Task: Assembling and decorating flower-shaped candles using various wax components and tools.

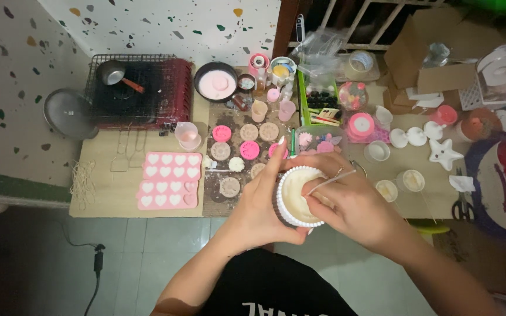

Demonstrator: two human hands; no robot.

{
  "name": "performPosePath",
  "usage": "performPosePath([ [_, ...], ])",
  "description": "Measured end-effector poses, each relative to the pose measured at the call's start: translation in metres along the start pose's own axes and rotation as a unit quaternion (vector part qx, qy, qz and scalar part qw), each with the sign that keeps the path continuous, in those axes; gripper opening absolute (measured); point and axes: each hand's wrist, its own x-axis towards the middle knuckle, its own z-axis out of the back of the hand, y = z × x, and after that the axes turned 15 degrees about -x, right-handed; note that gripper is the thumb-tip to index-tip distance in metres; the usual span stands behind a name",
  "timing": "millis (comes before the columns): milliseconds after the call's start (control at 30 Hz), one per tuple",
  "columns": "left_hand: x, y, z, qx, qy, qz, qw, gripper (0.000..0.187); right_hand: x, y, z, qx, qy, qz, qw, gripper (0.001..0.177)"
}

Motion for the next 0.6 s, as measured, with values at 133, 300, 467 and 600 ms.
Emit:
performPosePath([
  [133,-0.0004,0.0018,0.0016,0.004,-0.001,-0.006,1.000,0.134,0.0015,0.0004,-0.0005,-0.006,-0.009,0.013,1.000,0.014],
  [300,0.0006,0.0011,0.0044,0.007,-0.003,-0.009,1.000,0.135,0.0033,0.0000,-0.0027,-0.009,-0.007,0.007,1.000,0.014],
  [467,0.0019,0.0014,0.0068,0.009,-0.004,-0.006,1.000,0.136,0.0049,0.0008,-0.0026,0.001,0.006,-0.011,1.000,0.012],
  [600,0.0019,0.0021,0.0086,0.001,-0.005,-0.004,1.000,0.135,0.0060,0.0008,-0.0041,0.001,0.000,-0.022,1.000,0.012],
])
